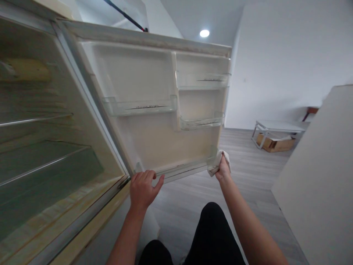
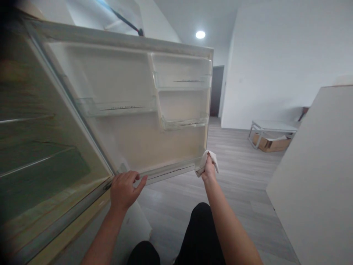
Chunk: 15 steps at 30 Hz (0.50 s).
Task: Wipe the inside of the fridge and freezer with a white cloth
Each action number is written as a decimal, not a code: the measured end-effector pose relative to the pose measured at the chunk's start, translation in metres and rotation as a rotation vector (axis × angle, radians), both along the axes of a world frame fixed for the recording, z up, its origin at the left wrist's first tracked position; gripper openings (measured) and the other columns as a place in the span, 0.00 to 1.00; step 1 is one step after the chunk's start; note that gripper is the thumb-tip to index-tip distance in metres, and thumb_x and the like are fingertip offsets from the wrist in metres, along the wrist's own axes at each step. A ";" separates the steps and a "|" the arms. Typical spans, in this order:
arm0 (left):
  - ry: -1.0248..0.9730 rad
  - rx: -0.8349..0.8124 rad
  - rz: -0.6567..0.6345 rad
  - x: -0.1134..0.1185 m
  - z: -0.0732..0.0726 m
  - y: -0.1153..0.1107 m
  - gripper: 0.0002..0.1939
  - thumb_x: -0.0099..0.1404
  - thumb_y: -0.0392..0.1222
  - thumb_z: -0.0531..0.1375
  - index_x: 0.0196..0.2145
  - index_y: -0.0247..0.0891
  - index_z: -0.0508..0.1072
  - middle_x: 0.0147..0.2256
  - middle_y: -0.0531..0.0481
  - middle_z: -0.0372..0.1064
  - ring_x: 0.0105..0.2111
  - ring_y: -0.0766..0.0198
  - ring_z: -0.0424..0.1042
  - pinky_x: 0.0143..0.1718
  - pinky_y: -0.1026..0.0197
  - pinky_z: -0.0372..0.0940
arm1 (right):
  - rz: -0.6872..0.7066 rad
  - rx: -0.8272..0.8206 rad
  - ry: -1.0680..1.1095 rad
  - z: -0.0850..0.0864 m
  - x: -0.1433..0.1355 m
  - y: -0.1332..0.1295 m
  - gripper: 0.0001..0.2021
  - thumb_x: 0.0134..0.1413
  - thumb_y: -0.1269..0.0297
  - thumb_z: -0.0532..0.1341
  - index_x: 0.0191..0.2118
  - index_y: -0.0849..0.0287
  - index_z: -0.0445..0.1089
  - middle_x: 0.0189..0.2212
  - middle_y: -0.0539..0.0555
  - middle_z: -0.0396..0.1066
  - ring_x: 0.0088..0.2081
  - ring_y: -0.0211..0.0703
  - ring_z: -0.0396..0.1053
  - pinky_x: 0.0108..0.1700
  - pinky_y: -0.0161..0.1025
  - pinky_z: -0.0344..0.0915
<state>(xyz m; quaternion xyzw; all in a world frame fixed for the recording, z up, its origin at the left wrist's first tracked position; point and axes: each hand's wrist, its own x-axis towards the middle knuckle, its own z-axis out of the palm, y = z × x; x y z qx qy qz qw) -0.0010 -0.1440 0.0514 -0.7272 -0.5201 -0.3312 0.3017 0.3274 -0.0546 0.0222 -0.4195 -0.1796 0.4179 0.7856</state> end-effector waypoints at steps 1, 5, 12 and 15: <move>0.009 0.013 0.000 0.000 -0.001 0.001 0.17 0.71 0.54 0.56 0.28 0.43 0.64 0.26 0.52 0.68 0.31 0.54 0.69 0.43 0.51 0.59 | 0.038 -0.007 -0.023 0.001 0.006 0.000 0.26 0.47 0.43 0.65 0.46 0.57 0.70 0.34 0.51 0.78 0.33 0.43 0.76 0.34 0.37 0.74; 0.022 0.090 0.007 -0.002 -0.005 0.007 0.17 0.71 0.53 0.57 0.27 0.44 0.63 0.24 0.52 0.66 0.29 0.55 0.68 0.41 0.52 0.59 | 0.095 -0.081 -0.210 0.000 0.008 -0.007 0.30 0.40 0.47 0.69 0.49 0.57 0.72 0.39 0.51 0.78 0.37 0.42 0.77 0.35 0.33 0.71; 0.004 0.148 -0.008 -0.003 -0.007 0.011 0.17 0.70 0.52 0.58 0.26 0.44 0.63 0.23 0.54 0.66 0.28 0.56 0.68 0.40 0.52 0.58 | 0.049 -0.096 -0.227 -0.010 -0.032 -0.020 0.32 0.43 0.41 0.66 0.51 0.57 0.71 0.47 0.56 0.77 0.48 0.47 0.76 0.42 0.36 0.71; 0.004 0.131 -0.007 -0.002 -0.006 0.009 0.17 0.71 0.52 0.58 0.26 0.43 0.64 0.23 0.54 0.66 0.28 0.56 0.68 0.40 0.52 0.58 | 0.111 -0.086 -0.204 -0.027 -0.068 -0.030 0.28 0.44 0.41 0.66 0.45 0.57 0.72 0.42 0.56 0.78 0.46 0.48 0.75 0.41 0.37 0.71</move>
